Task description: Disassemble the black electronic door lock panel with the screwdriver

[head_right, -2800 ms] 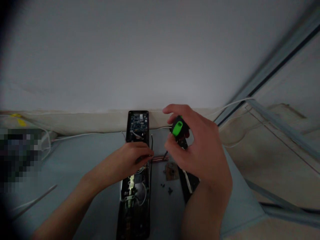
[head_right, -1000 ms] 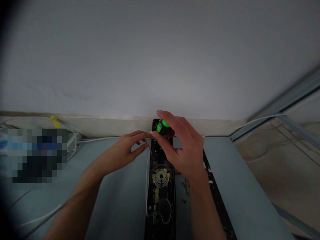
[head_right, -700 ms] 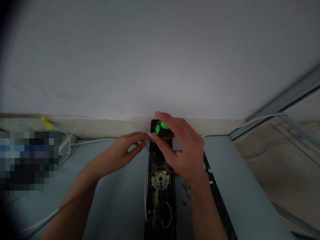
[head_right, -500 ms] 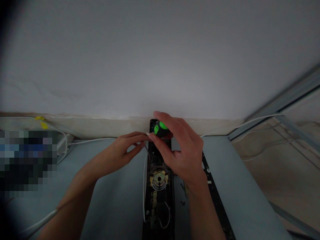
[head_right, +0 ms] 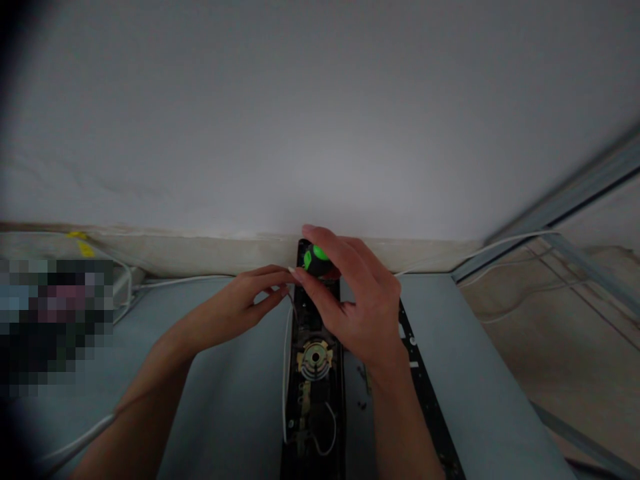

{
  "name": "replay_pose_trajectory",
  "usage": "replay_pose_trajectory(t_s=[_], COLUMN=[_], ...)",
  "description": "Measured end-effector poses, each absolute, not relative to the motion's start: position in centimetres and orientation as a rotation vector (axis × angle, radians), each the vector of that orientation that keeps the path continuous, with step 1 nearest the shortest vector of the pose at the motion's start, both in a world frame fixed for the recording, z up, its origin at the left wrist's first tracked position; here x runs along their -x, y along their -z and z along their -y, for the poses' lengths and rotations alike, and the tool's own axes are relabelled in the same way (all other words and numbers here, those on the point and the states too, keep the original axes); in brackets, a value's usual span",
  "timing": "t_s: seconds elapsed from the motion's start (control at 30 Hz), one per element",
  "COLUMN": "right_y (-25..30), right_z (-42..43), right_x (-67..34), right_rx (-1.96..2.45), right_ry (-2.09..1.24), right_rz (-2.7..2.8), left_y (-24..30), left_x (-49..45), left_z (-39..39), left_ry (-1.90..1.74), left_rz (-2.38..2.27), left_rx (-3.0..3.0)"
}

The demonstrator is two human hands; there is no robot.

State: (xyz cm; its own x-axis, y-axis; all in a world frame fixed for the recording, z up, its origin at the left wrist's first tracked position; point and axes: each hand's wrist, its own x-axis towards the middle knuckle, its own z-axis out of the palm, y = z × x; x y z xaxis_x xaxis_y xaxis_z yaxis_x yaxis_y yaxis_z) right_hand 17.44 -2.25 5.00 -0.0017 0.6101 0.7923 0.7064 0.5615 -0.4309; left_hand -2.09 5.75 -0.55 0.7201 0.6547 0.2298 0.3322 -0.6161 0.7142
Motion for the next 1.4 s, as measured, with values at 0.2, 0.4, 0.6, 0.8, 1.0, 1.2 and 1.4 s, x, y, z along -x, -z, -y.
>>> replay_pose_trajectory(t_s=[0.2, 0.4, 0.6, 0.8, 1.0, 1.2, 1.4], right_y=[-5.0, -4.9, -4.9, -4.5, -4.1, -4.0, -4.3], right_z=[2.2, 2.2, 2.1, 1.8, 1.6, 1.2, 1.3], right_x=[-17.5, -17.5, -17.5, -17.5, -17.1, -16.8, -16.7], right_rx=[1.094, 1.122, 1.099, 1.141, 1.186, 1.188, 1.151], right_ry=[0.125, 0.138, 0.149, 0.181, 0.198, 0.405, 0.438], right_rz=[1.688, 1.7, 1.691, 1.616, 1.508, 1.474, 1.551], left_y=[0.6, 0.5, 0.5, 1.0, 1.3, 1.5, 1.8], left_x=[2.0, 2.1, 2.1, 2.0, 1.7, 1.6, 1.6], left_z=[-5.8, -5.7, -5.7, -5.8, -5.7, -5.9, -5.9], left_ry=[-0.643, -0.64, -0.638, -0.613, -0.612, -0.623, -0.644], left_rz=[-0.739, -0.73, -0.724, -0.745, -0.748, -0.73, -0.715], left_rx=[-2.294, -2.273, -2.244, -2.205, -2.174, -2.132, -2.136])
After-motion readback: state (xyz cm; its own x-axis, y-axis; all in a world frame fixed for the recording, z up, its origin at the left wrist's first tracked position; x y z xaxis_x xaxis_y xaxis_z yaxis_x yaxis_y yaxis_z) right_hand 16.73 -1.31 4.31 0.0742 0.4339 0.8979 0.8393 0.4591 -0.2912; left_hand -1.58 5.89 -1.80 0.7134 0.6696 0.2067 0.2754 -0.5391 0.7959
